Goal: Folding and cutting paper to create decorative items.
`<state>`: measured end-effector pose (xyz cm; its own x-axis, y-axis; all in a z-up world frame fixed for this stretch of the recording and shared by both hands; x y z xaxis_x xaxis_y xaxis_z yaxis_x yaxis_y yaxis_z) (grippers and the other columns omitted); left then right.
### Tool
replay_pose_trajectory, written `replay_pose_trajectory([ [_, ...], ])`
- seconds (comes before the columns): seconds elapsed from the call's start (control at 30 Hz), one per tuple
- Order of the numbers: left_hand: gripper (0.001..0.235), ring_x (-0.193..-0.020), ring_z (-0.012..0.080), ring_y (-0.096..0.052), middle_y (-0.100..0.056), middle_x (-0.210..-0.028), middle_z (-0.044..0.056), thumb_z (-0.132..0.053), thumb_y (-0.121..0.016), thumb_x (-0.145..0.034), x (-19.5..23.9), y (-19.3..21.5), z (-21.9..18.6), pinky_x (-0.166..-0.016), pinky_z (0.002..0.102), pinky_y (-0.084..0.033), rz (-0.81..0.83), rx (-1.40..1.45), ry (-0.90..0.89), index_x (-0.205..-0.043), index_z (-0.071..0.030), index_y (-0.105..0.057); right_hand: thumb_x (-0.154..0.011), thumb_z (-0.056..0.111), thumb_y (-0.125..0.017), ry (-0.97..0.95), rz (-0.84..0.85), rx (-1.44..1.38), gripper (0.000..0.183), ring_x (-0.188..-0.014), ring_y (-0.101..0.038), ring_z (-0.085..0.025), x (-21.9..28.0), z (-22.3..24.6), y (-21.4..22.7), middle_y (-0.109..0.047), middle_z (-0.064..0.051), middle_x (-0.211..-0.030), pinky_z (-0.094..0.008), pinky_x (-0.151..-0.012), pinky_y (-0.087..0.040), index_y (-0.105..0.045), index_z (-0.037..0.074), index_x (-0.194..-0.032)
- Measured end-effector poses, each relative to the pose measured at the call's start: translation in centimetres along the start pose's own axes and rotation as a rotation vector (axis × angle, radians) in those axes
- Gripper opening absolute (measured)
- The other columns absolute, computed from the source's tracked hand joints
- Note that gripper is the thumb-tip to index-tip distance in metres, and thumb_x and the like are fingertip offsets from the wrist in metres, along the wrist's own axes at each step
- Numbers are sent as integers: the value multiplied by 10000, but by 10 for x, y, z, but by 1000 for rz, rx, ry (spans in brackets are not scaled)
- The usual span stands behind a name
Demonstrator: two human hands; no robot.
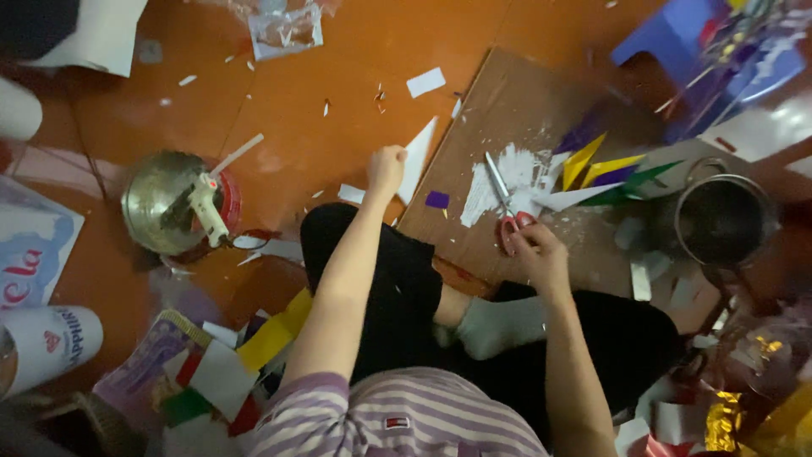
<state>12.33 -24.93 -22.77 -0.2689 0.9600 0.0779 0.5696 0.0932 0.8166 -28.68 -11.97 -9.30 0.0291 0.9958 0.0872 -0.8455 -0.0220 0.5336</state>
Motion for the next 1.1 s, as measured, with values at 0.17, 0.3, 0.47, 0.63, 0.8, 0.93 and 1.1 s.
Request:
replay_pose_trajectory([
  [0.17, 187, -1001, 289, -813, -846, -1018, 54, -239, -702, -1048, 111, 79, -136, -889, 420, -632, 125, 169, -291, -1141, -233, -864, -919, 104, -843, 675, -144, 298, 189, -957, -708, -313, 25, 164, 12, -718, -70, -1090, -441, -786, -631, -849, 117, -1108],
  [0.3, 242, -1027, 285, -770, -826, -1010, 43, -161, -649, -998, 185, 121, -192, -953, 415, -615, 71, 73, -659, -1101, -252, -849, -939, 99, -717, 809, -141, 444, 118, -916, -666, -348, 44, 217, 4, -655, -151, -987, -456, -730, -586, -804, 32, -982],
  [0.47, 203, -1059, 285, -780, -836, -1080, 61, -136, -704, -993, 211, 158, -186, -969, 411, -627, -33, 117, -799, -1138, -169, -842, -811, 267, -752, 1108, -138, 765, 88, -956, -582, -310, 33, 186, -23, -560, -20, -994, -396, -715, -542, -733, 188, -846],
  [0.63, 433, -1280, 346, -698, -788, -1303, 105, -46, -723, -915, 231, 201, -182, -1087, 469, -573, -95, 26, -789, -1334, -142, -774, -771, 251, -696, 1104, -179, 866, 168, -980, -525, -293, 47, 203, -15, -523, -31, -1015, -395, -699, -503, -699, 165, -915],
  [0.8, 321, -1077, 406, -788, -829, -1087, 169, -242, -797, -977, 242, 211, -190, -943, 528, -633, 89, 9, -585, -1285, -157, -774, -821, 220, -727, 1203, -195, 852, 52, -1008, -509, -284, 55, 217, -13, -522, -13, -1037, -358, -693, -489, -681, 214, -844],
  [0.93, 254, -1121, 353, -787, -846, -1155, 97, -157, -752, -1013, 245, 238, -185, -988, 451, -624, 119, 187, -533, -1254, -194, -821, -961, 87, -658, 1215, -168, 608, 156, -928, -529, -345, 29, 218, 56, -519, -69, -1030, -413, -654, -455, -612, 142, -822],
  [1.1, 710, -1289, 482, -665, -717, -1444, 170, -113, -747, -979, 259, 275, -210, -1104, 605, -546, 64, 260, -426, -1609, -352, -524, -919, 80, -751, 1141, -355, 671, 98, -980, -613, -287, 54, 233, 65, -601, -70, -1143, -359, -648, -522, -673, 121, -961],
])
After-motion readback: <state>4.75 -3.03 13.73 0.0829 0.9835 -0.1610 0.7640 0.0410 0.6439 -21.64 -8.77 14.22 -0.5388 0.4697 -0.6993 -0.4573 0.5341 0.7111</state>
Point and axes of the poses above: each hand's wrist, its own x-axis away from the middle knuckle, its own y-axis out of the back of the hand, z = x × y, the point moved 5 cm from there along -x, towards the middle knuckle
